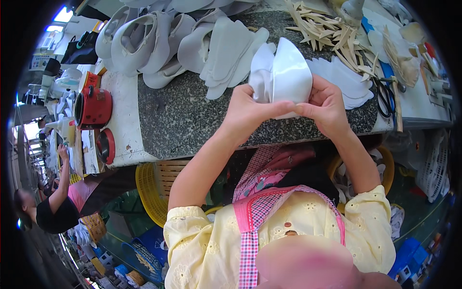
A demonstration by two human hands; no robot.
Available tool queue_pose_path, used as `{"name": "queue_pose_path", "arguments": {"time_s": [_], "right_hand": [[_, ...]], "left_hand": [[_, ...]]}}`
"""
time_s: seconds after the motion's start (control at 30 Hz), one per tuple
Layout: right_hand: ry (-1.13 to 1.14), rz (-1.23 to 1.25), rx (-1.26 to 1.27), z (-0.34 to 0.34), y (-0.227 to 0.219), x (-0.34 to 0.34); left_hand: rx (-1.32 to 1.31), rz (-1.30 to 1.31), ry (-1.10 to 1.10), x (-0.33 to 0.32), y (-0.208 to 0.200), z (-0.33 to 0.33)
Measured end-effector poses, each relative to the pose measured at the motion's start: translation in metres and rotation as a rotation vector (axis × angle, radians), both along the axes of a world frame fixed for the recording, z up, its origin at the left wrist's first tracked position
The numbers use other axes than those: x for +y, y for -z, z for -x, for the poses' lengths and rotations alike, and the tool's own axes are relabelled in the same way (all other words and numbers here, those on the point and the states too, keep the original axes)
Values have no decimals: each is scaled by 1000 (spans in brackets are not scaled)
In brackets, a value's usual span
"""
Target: The person assembles shoe components by hand, inserting lining and stiffener pieces into shoe uppers and pressing them into place.
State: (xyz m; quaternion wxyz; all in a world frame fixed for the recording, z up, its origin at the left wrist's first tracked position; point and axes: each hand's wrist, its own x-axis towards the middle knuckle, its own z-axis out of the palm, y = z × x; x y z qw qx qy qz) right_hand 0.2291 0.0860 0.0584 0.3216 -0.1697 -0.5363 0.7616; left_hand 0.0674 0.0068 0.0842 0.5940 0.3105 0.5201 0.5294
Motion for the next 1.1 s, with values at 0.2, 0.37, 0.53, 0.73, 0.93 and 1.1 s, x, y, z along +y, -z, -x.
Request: {"name": "queue_pose_path", "arguments": {"time_s": [0.2, 0.37, 0.53, 0.73, 0.93, 1.1], "right_hand": [[-10, 79, 80, -4, 2, 5], [-33, 137, 125, -9, 6, 13], [-46, 123, 147, -13, 1, 19], [-107, 25, 82, -27, -10, 30], [-86, 50, 175, -36, -9, 36], [1102, -704, -474, -156, 34, 122]], "left_hand": [[-168, -77, -100, 5, 8, -16], [-474, -83, -108, 10, 15, -26], [-476, -117, -26, 18, 12, -20], [-337, 20, 165, 48, -5, 20], [-148, 36, 163, 67, -9, 5], [-246, -275, 196, 68, 18, 18]]}}
